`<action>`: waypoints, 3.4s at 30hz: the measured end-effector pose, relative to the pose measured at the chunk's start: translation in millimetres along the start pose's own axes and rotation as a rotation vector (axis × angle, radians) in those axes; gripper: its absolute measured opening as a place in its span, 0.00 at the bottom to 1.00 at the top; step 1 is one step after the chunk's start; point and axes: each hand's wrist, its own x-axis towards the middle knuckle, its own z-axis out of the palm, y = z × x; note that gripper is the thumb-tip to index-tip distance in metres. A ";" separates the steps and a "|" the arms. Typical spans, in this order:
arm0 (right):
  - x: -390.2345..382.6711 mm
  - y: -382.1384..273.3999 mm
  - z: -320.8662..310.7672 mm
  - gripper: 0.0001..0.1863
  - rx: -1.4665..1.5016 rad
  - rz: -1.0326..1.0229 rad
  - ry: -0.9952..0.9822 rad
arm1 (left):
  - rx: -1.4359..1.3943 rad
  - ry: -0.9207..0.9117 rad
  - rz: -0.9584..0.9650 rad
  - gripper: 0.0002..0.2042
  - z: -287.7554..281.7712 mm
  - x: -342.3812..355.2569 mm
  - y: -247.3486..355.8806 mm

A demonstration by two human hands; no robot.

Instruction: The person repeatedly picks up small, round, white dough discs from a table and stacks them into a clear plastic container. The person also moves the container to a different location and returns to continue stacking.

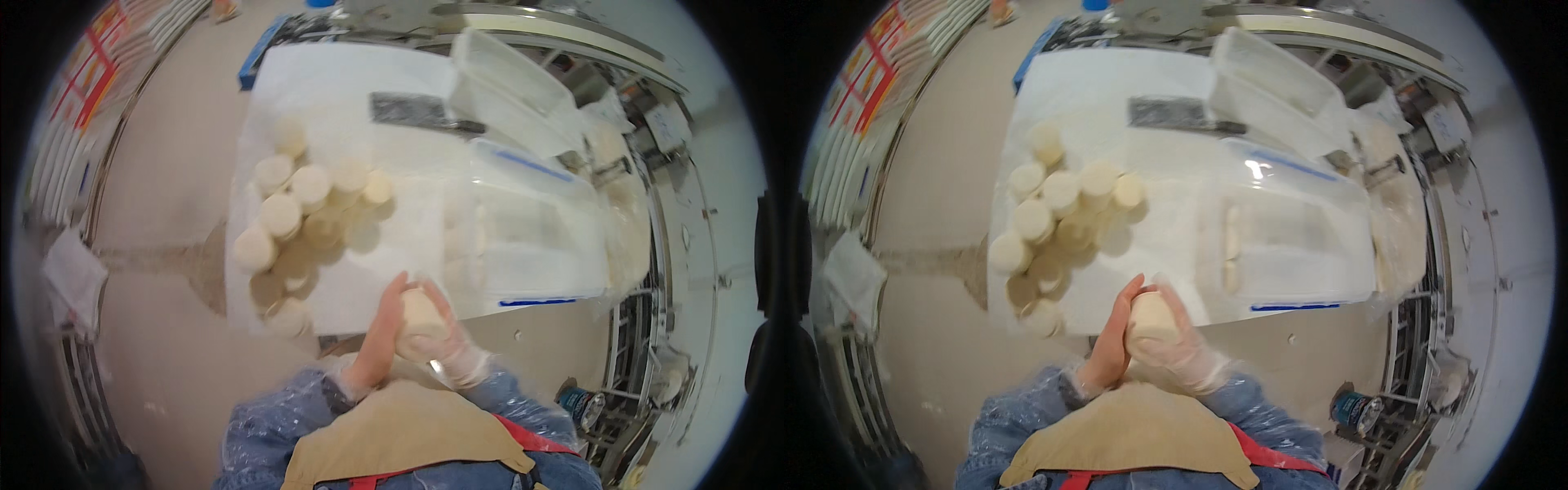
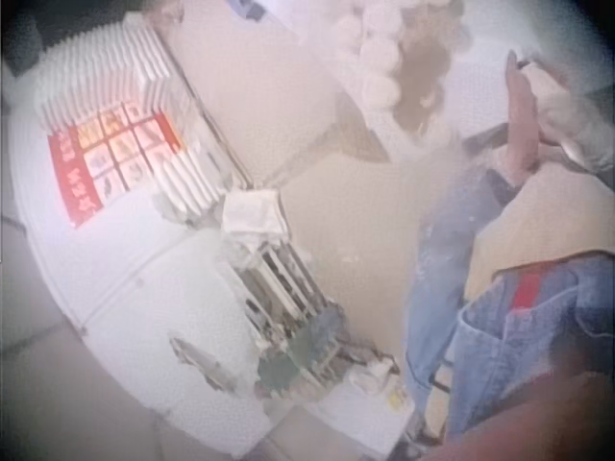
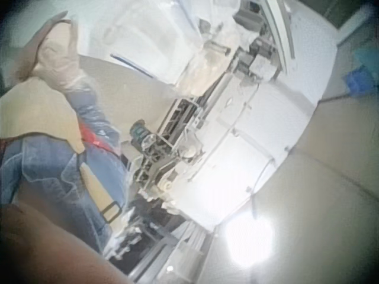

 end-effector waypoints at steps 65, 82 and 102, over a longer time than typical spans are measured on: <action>184.1 68.2 -29.4 0.33 -1.254 -0.534 0.808 | 0.663 0.022 -0.078 0.16 -68.4 14.5 42.8; 244.1 61.0 -27.1 0.37 -0.860 -0.185 0.830 | 0.591 0.130 -0.125 0.12 -74.1 -4.0 38.8; 37.4 -120.0 -191.8 0.43 -0.114 0.385 0.224 | 0.473 0.036 0.091 0.35 63.7 94.3 26.4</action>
